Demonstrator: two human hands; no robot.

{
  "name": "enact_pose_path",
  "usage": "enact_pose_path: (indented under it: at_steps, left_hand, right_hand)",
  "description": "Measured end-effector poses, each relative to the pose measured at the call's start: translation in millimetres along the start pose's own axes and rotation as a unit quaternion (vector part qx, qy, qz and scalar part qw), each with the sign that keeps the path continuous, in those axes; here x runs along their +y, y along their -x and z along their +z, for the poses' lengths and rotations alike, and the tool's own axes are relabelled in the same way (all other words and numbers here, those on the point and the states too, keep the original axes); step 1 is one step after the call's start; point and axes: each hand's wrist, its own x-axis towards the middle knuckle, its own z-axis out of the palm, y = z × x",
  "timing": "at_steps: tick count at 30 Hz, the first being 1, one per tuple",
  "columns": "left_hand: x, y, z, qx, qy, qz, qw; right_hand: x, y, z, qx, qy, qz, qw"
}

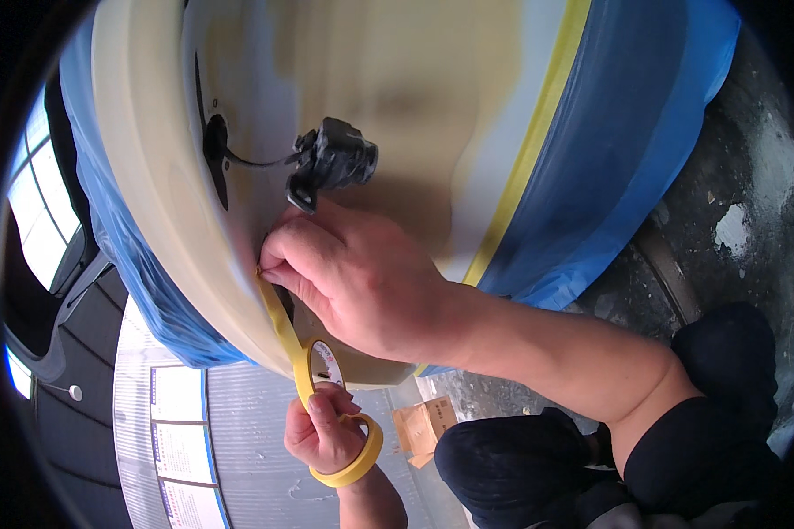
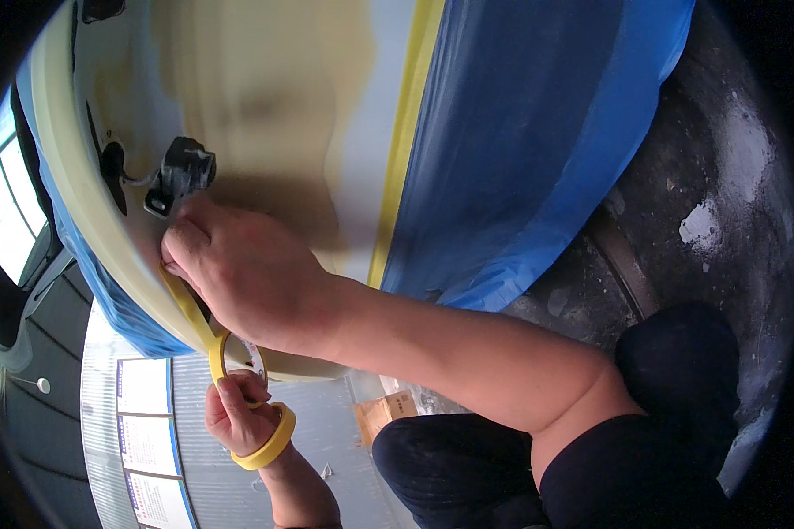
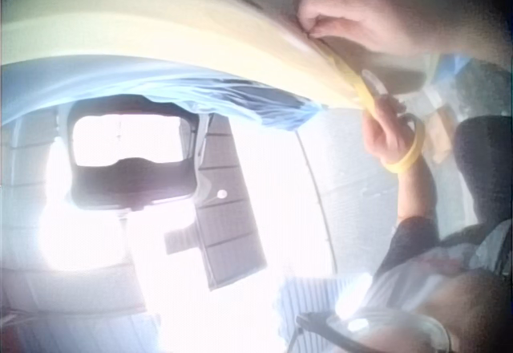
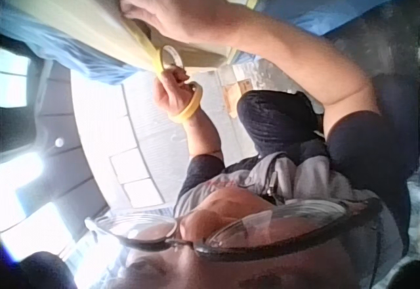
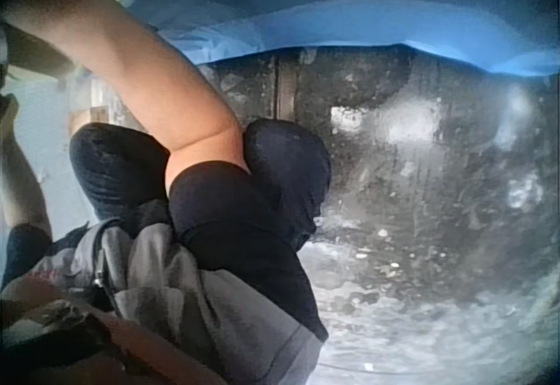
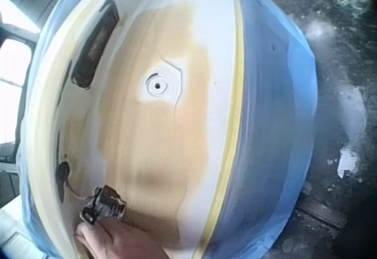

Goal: The person applies yellow masking tape to the edges and contours of a car bumper that is partially covered with blue protective film. They carefully press the tape along the curves and around a sensor to mask off areas.

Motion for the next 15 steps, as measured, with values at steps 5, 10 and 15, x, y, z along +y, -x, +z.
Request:
enact_pose_path:
  at_steps: [5,10,15]
  left_hand:
    - [5,5,-8,0.021,-0.007,-0.008,1.000]
    - [12,2,-17,0.015,0.014,0.030,0.999]
    - [27,-1,-21,-0.001,-0.009,0.088,0.996]
  right_hand:
    - [-5,9,-4,-0.008,0.000,0.033,0.999]
    - [-6,17,-1,0.014,-0.027,0.038,0.999]
    - [-4,12,4,0.052,-0.012,0.048,0.997]
